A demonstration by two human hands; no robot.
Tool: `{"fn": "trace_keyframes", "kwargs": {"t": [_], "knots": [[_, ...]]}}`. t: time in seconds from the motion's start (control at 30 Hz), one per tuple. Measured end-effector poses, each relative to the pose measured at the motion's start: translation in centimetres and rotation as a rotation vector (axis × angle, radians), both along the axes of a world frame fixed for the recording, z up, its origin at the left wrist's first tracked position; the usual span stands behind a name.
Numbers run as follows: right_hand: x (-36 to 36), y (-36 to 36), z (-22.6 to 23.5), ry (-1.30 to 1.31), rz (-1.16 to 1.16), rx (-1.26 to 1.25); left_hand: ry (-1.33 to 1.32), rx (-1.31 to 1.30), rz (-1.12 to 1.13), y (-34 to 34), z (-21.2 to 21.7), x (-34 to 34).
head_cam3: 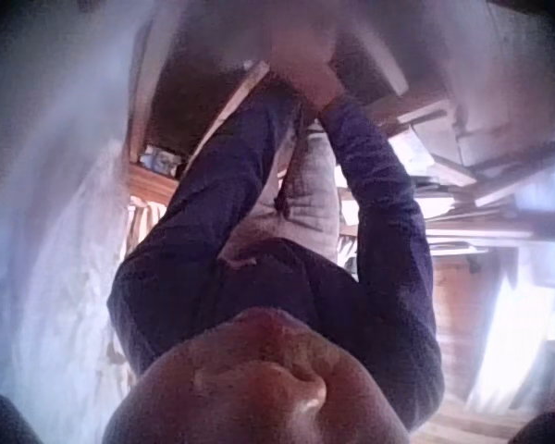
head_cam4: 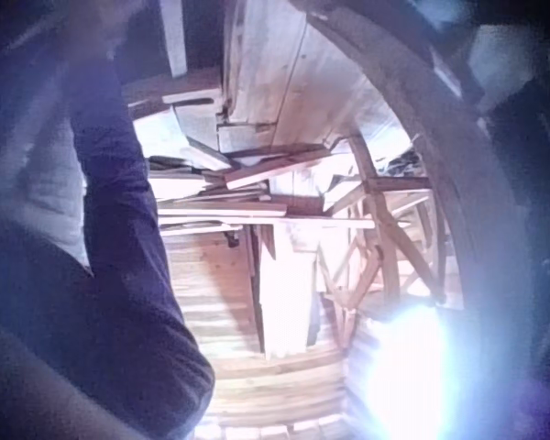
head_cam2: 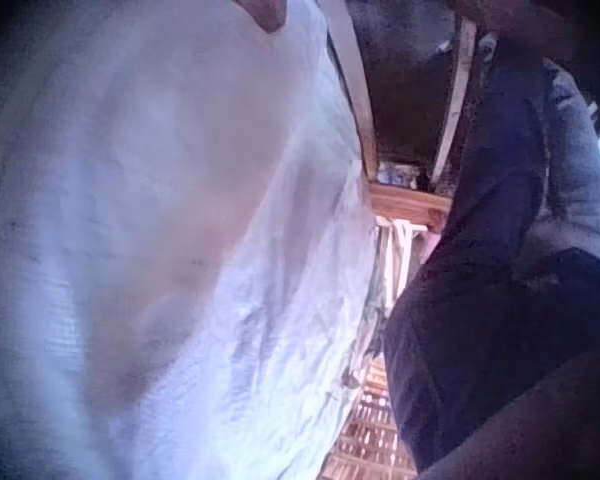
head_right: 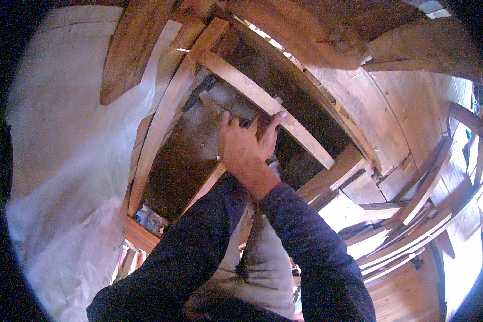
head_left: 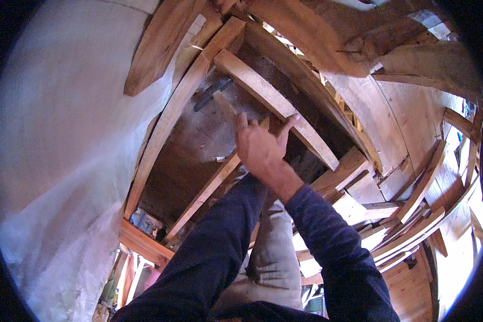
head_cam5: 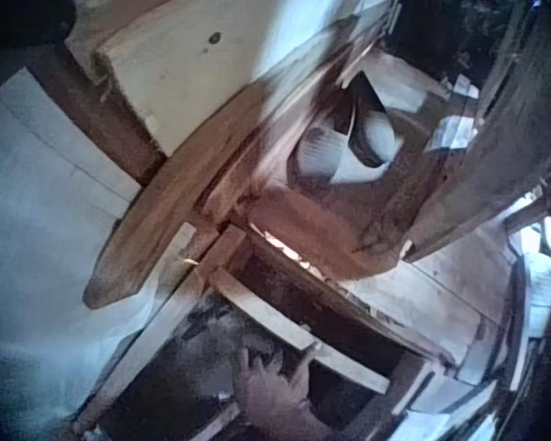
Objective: The person assembles a wooden structure by fitting planks into a frame and securing them with a hammer. They also sort through a pile of wooden scraps to select appropriate pieces for the assembly.
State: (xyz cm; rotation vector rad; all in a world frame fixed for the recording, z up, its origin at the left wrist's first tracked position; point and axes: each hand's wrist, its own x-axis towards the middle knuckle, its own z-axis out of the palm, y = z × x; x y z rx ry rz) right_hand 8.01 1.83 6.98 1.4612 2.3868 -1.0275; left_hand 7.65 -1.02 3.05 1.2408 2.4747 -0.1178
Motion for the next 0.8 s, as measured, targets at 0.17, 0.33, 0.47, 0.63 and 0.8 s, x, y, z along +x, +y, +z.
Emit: {"fn": "trace_keyframes", "kwargs": {"t": [0.17, 0.33, 0.47, 0.63, 0.8], "knots": [[0.1, -0.6, 3.4, 0.108, 0.149, -0.261, -0.736, 0.384, -0.049, -5.4, -8.3, -0.1], [1.0, 1.6, 1.7, 0.018, 0.405, -0.104, -0.763, 0.067, 0.253, -3.3, -7.5, 2.6], [0.2, 2.6, 0.1, 0.018, 0.062, -0.018, -0.288, 0.031, -0.212, -4.6, -8.8, 0.5], [1.1, 0.8, 0.1, 0.059, 0.053, -0.168, 0.069, -0.276, -0.31, 2.1, 0.5, -0.1], [2.5, -0.3, 4.3, 0.189, -0.179, -0.067, -0.89, -0.045, 0.347, 1.1, -3.6, 0.5]]}}
